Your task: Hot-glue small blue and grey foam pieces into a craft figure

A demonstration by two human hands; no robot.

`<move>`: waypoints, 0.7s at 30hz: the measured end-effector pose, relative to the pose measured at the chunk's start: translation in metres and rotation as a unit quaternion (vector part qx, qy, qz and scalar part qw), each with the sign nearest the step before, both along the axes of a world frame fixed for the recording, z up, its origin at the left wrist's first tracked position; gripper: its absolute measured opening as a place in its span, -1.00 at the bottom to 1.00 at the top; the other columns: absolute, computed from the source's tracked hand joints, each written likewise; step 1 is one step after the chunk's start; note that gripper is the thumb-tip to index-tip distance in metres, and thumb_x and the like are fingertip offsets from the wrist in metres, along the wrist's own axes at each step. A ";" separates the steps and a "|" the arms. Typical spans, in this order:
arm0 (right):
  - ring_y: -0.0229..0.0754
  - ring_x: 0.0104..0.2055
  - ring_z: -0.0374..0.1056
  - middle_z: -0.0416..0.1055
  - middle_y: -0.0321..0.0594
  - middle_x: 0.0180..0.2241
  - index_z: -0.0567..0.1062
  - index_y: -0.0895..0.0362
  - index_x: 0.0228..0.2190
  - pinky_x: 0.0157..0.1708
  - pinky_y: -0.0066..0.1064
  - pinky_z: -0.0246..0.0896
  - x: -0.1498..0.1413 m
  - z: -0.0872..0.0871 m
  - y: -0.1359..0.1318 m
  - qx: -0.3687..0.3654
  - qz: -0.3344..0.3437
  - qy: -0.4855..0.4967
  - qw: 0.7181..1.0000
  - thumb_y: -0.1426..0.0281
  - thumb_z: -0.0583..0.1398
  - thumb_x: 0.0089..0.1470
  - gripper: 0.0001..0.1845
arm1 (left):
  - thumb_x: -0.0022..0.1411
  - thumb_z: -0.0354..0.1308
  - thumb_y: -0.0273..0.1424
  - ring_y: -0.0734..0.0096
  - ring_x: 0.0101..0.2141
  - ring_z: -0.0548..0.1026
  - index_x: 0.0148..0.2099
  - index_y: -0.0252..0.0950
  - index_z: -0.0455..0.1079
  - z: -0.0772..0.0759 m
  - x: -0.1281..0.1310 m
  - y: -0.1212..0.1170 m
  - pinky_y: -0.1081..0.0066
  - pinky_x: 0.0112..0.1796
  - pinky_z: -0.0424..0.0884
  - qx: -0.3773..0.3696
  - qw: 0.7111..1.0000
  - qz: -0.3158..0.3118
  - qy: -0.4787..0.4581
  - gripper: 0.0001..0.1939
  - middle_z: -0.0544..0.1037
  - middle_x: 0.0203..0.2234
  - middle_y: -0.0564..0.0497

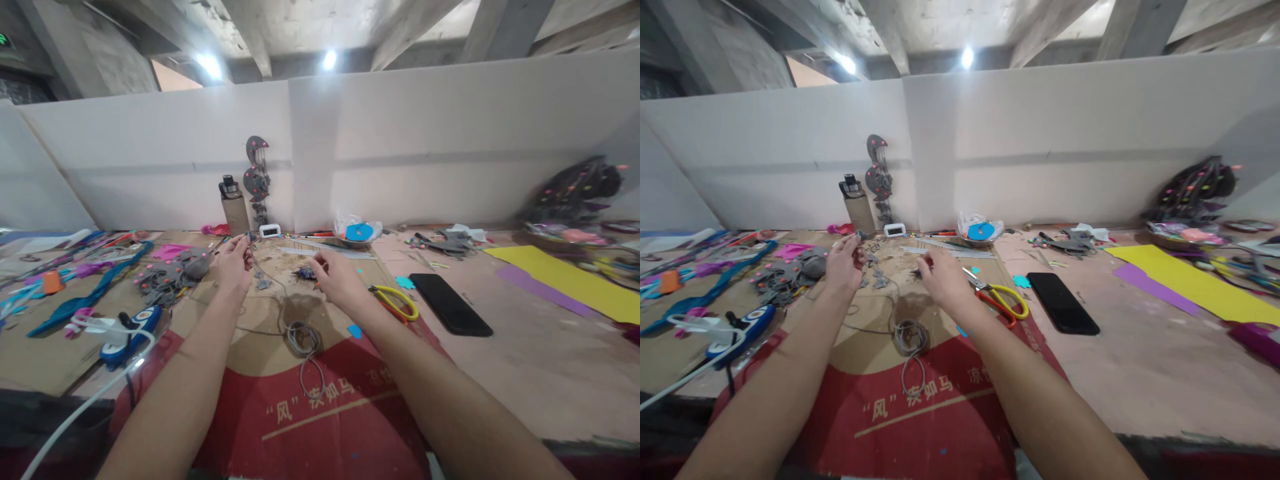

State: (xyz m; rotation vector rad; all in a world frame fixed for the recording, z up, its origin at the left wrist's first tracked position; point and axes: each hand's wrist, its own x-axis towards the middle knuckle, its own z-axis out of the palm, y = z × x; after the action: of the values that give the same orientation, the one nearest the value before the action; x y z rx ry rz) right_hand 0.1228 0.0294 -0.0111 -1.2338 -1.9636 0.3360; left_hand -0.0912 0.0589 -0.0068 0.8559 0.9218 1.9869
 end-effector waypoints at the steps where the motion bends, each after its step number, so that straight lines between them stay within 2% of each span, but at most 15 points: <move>1: -0.14 -0.33 0.30 0.43 -0.09 -0.38 0.44 0.17 -0.36 -0.32 -0.36 0.10 0.005 -0.007 0.009 -0.021 -0.053 -0.036 0.998 0.29 0.08 0.09 -0.77 | -0.18 0.33 -0.37 0.71 -0.66 0.26 -0.37 -0.31 0.36 0.000 0.002 -0.001 0.62 -0.67 0.08 0.000 1.000 -0.011 0.004 -0.72 0.39 -0.59 0.16; 3: -0.02 -0.27 0.34 0.45 0.11 -0.34 0.46 0.24 -0.35 -0.30 -0.30 0.11 0.011 -0.023 0.022 -0.083 -0.111 -0.104 0.985 0.27 0.16 0.01 -0.74 | -0.18 0.33 -0.36 0.72 -0.66 0.26 -0.37 -0.32 0.37 0.000 0.006 -0.004 0.63 -0.67 0.07 0.000 1.000 -0.029 0.011 -0.72 0.40 -0.57 0.14; 5: 0.04 -0.25 0.37 0.46 0.18 -0.34 0.47 0.25 -0.43 -0.31 -0.29 0.12 0.013 -0.037 0.029 -0.123 -0.107 -0.129 0.978 0.37 0.22 -0.08 -0.83 | -0.18 0.34 -0.36 0.72 -0.66 0.26 -0.38 -0.32 0.37 0.002 0.011 -0.007 0.63 -0.68 0.05 -0.001 0.999 -0.038 0.015 -0.72 0.39 -0.58 0.14; 7: 0.02 -0.29 0.39 0.47 0.14 -0.39 0.47 0.22 -0.51 -0.34 -0.32 0.12 0.013 -0.046 0.033 -0.140 -0.102 -0.125 0.977 0.49 0.23 -0.17 -0.94 | -0.19 0.34 -0.36 0.73 -0.66 0.24 -0.39 -0.32 0.38 0.003 0.015 -0.010 0.63 -0.69 0.03 -0.004 0.999 -0.046 0.020 -0.72 0.37 -0.59 0.15; 9: -0.05 -0.36 0.39 0.47 0.03 -0.46 0.45 0.19 -0.56 -0.39 -0.36 0.12 0.014 -0.051 0.036 -0.151 -0.102 -0.107 0.977 0.53 0.22 -0.23 -0.95 | -0.19 0.34 -0.36 0.73 -0.66 0.23 -0.39 -0.33 0.38 0.005 0.019 -0.012 0.64 -0.69 0.02 -0.008 0.998 -0.055 0.028 -0.73 0.38 -0.58 0.13; 13: -0.15 -0.51 0.34 0.43 -0.14 -0.56 0.43 0.15 -0.53 -0.52 -0.41 0.10 0.016 -0.049 0.044 -0.173 -0.102 -0.038 0.979 0.39 0.20 -0.19 -0.92 | -0.17 0.32 -0.38 0.72 -0.65 0.23 -0.41 -0.34 0.38 0.004 0.021 -0.012 0.64 -0.69 0.00 -0.018 0.997 -0.073 0.032 -0.75 0.38 -0.57 0.12; 17: -0.21 -0.48 0.33 0.43 -0.19 -0.44 0.40 0.15 -0.31 -0.51 -0.44 0.16 0.011 -0.040 0.043 -0.146 -0.085 0.062 0.984 0.38 0.05 -0.07 -0.76 | -0.18 0.32 -0.36 0.72 -0.66 0.22 -0.43 -0.36 0.36 -0.001 0.019 -0.009 0.64 -0.71 -0.01 -0.042 0.995 -0.085 0.021 -0.75 0.33 -0.61 0.14; 19: -0.24 -0.45 0.33 0.42 -0.21 -0.38 0.36 0.15 -0.24 -0.47 -0.44 0.21 0.005 -0.034 0.037 -0.125 -0.038 0.152 0.980 0.39 0.04 -0.07 -0.71 | -0.19 0.33 -0.36 0.72 -0.67 0.22 -0.44 -0.37 0.35 -0.004 0.018 -0.007 0.65 -0.71 0.00 -0.063 0.994 -0.083 0.011 -0.73 0.34 -0.62 0.13; 21: -0.26 -0.41 0.33 0.40 -0.22 -0.32 0.33 0.14 -0.22 -0.45 -0.44 0.24 -0.002 -0.027 0.028 -0.115 0.038 0.249 0.961 0.40 0.06 -0.10 -0.68 | -0.21 0.34 -0.37 0.72 -0.67 0.22 -0.44 -0.37 0.35 -0.007 0.018 -0.005 0.65 -0.72 0.00 -0.085 0.993 -0.081 -0.001 -0.72 0.35 -0.61 0.13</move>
State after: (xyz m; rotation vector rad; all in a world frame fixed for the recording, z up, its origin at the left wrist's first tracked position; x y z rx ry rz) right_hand 0.1208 0.0573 -0.0385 -1.0835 -1.5632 0.8488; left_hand -0.0731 0.0537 -0.0136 0.8049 0.9737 1.7443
